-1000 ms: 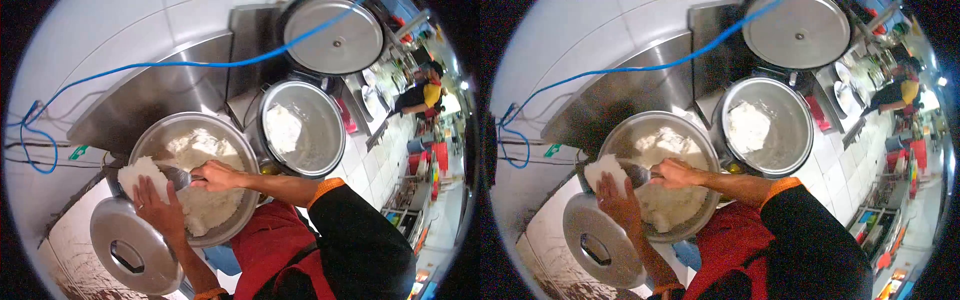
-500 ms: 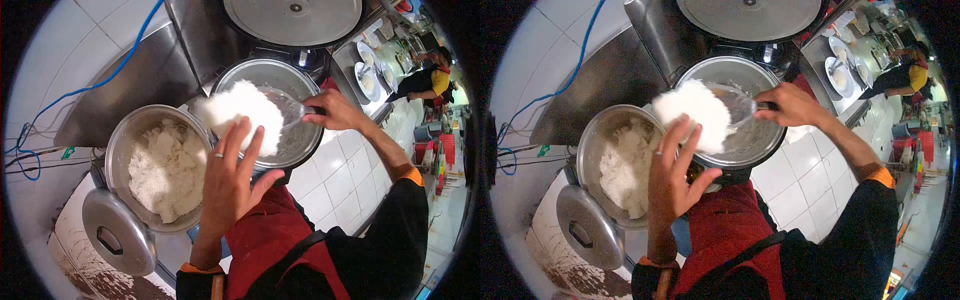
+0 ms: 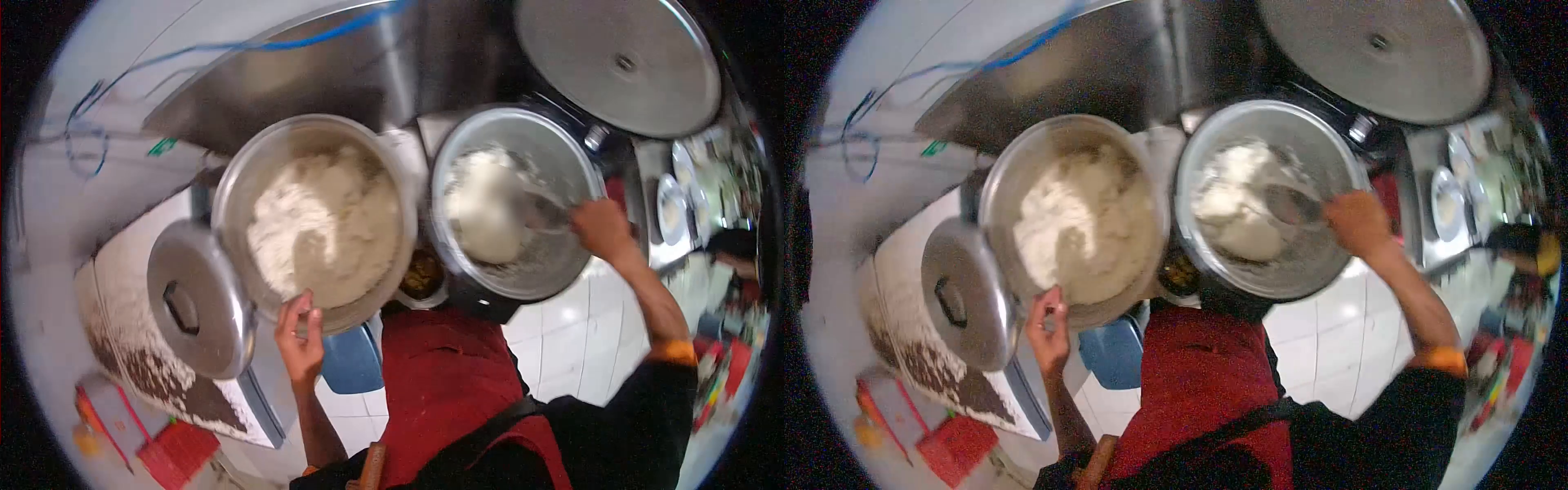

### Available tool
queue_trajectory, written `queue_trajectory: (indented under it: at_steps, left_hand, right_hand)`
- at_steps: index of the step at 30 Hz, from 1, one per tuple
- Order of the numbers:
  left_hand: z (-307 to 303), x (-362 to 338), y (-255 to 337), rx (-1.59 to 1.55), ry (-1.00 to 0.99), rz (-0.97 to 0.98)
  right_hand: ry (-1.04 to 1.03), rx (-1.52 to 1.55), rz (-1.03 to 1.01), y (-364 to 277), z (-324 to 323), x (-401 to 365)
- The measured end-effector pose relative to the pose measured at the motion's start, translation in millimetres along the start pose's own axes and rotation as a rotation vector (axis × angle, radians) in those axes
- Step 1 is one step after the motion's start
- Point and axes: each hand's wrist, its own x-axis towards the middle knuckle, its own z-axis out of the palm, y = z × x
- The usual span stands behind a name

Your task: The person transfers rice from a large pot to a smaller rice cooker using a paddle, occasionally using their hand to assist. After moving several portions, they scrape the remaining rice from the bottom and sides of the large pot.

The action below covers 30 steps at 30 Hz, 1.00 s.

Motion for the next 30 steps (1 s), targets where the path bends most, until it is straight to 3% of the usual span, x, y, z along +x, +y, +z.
queue_trajectory:
  at_steps: [3, 6, 8, 12, 13, 16, 20, 22, 24, 26, 30]
  left_hand:
    - [-6.9, -25.3, -45.2, -0.087, 0.109, -0.094]
    - [-3.7, -28.7, -67.4, -0.133, 0.177, -0.080]
    - [-2.4, -21.1, -67.8, -0.187, 0.086, -0.111]
    - [-3.8, 4.2, -75.9, -0.315, -0.033, -0.014]
    - [-6.2, 8.7, -80.8, -0.283, -0.040, 0.037]
    - [-22.4, 18.5, -97.6, -0.237, -0.008, 0.026]
    - [-48.4, 12.1, -129.9, -0.147, 0.054, 0.011]
    - [-54.2, 6.8, -137.4, -0.148, 0.095, -0.077]
    - [-51.6, 14.7, -141.4, -0.176, 0.068, -0.068]
    - [-48.5, 22.5, -139.5, -0.189, 0.049, -0.068]
    - [-35.4, 71.2, -133.0, -0.163, 0.013, 0.002]
  right_hand:
    - [-0.058, 0.177, 0.100, 4.9, -97.6, -13.9]
    - [-0.091, 0.258, 0.028, -36.8, -176.4, 4.8]
    - [-0.041, 0.190, -0.092, -80.3, -190.2, 34.7]
    - [-0.205, -0.006, -0.274, -176.4, -160.5, 143.4]
    - [0.002, -0.032, -0.292, -194.6, -141.1, 162.8]
    - [-0.003, -0.074, -0.212, -238.6, -82.2, 226.3]
    - [-0.181, -0.088, -0.141, -267.1, -37.8, 259.9]
    - [0.056, 0.108, -0.283, -254.2, -5.3, 252.8]
    - [-0.028, 0.134, -0.257, -264.3, -0.7, 246.2]
    - [-0.001, 0.338, 0.010, -290.5, 3.8, 250.4]
    - [-0.015, 0.614, 0.015, -317.7, -9.7, 268.1]
